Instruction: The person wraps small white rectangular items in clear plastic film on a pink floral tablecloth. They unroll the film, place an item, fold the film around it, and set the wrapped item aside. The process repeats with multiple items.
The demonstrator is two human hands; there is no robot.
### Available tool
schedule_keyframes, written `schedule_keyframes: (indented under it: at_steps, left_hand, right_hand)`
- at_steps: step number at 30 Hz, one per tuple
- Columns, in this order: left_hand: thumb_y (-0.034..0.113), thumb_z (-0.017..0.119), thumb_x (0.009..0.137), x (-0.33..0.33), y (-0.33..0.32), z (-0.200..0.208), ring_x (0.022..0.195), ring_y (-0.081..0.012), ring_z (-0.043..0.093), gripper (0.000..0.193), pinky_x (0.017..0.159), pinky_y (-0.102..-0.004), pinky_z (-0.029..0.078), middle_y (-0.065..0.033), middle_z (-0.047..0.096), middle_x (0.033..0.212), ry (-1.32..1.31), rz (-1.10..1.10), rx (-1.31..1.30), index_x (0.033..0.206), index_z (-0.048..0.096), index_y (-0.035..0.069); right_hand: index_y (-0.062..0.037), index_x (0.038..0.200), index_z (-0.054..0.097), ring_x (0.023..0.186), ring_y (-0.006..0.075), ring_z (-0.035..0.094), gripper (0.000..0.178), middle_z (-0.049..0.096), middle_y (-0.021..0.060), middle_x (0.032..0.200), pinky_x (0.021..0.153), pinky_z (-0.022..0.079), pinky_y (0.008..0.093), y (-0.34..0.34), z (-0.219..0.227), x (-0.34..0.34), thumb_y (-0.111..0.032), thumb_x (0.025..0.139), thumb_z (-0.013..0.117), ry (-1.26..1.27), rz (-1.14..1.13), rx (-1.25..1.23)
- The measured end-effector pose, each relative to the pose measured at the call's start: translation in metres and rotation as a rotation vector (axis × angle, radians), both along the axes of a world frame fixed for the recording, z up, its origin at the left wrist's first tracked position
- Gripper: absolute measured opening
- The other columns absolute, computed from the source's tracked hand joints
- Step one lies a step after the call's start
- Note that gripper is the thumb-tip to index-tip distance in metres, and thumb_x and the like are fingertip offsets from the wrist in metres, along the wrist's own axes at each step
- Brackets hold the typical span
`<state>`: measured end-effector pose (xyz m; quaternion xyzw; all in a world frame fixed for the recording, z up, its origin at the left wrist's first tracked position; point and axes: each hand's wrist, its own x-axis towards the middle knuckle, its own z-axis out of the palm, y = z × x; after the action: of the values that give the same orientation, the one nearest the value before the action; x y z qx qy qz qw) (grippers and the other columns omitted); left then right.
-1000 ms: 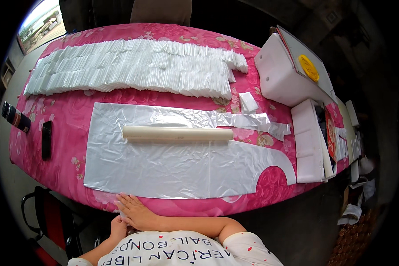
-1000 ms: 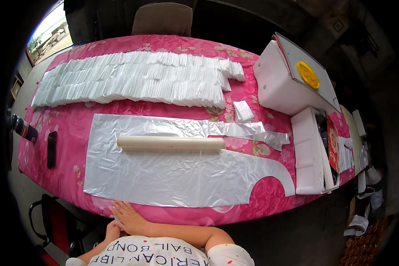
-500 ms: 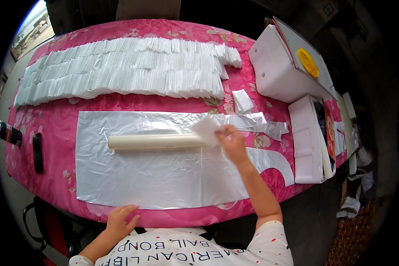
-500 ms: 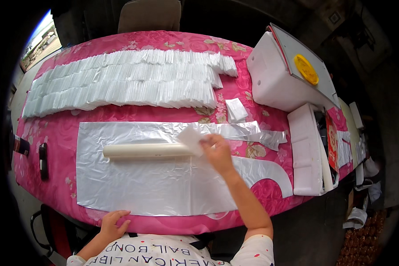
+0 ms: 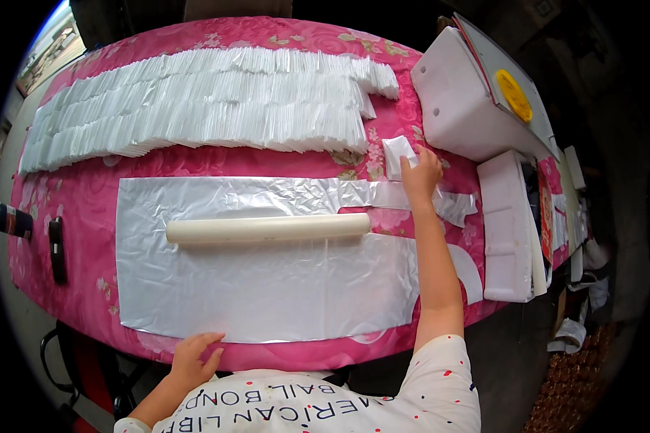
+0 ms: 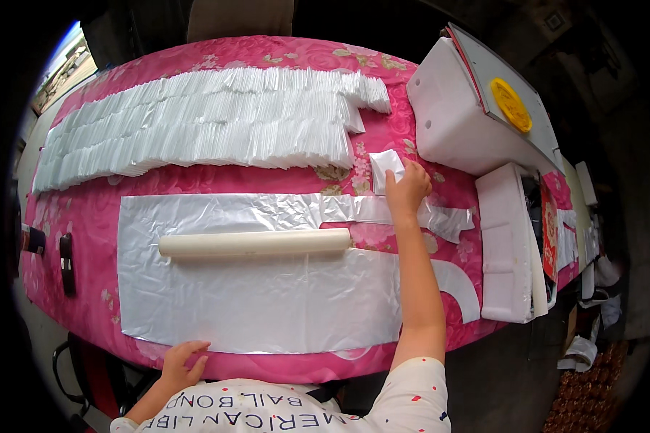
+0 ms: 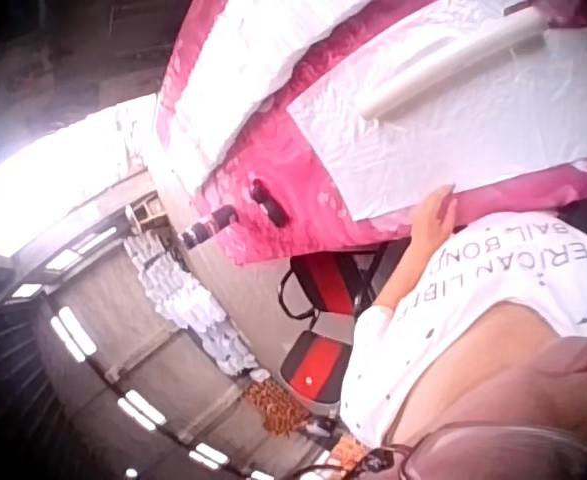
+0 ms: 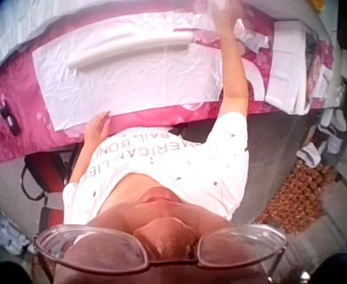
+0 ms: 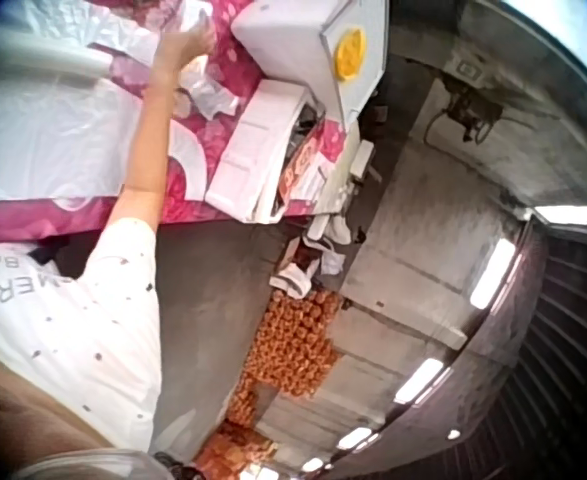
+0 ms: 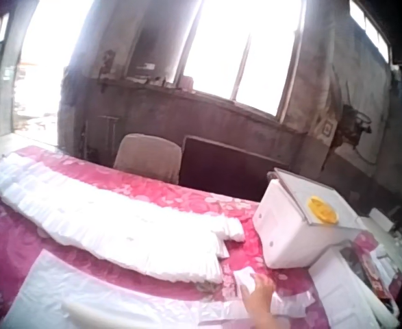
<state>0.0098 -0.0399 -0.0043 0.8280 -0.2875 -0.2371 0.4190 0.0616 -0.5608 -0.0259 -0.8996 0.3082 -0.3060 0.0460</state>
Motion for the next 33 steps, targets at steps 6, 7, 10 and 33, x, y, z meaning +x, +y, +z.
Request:
schedule_keyframes:
  at_steps: [6,7,10,33]
  left_hand:
    - [0.006,0.065,0.075,-0.003,-0.009,0.003,0.083,-0.0284,0.063,0.029,0.072,-0.0345,0.051,-0.0144,0.065,0.094,-0.118,-0.085,-0.073,0.104,0.061,0.004]
    - [0.006,0.065,0.075,-0.002,-0.011,0.001,0.085,-0.0282,0.063,0.03,0.073,-0.0344,0.051,-0.0141,0.064,0.096,-0.16,-0.109,-0.092,0.105,0.061,0.004]
    - [0.009,0.064,0.076,0.004,-0.019,0.0,0.093,-0.0292,0.06,0.036,0.079,-0.0353,0.049,-0.015,0.06,0.107,-0.256,-0.194,-0.045,0.111,0.057,0.005]
    - [0.045,0.066,0.069,-0.011,-0.171,-0.025,0.133,-0.048,0.013,0.077,0.105,-0.0514,0.022,-0.0298,0.006,0.145,-0.55,-0.499,0.013,0.135,0.04,0.014]
  right_hand:
    - [-0.0056,0.111,0.058,0.1,0.0297,0.051,0.043,0.058,0.0115,0.103,0.089,0.039,0.0396,0.115,0.009,-0.035,-0.022,0.073,0.07,0.14,0.781,0.223]
    - [-0.0063,0.112,0.058,0.101,0.0299,0.05,0.044,0.058,0.0116,0.103,0.089,0.04,0.0394,0.132,0.011,-0.045,-0.022,0.073,0.071,0.237,0.782,0.245]
    - [-0.0054,0.115,0.056,0.102,0.0306,0.05,0.047,0.058,0.0125,0.103,0.089,0.04,0.0394,0.168,0.018,-0.079,-0.023,0.073,0.07,0.441,0.721,0.352]
    - [0.0049,0.124,0.047,0.123,0.0332,0.041,0.041,0.045,0.0211,0.13,0.103,0.032,0.0372,-0.018,-0.052,-0.28,-0.016,0.089,0.045,0.263,-0.055,0.094]
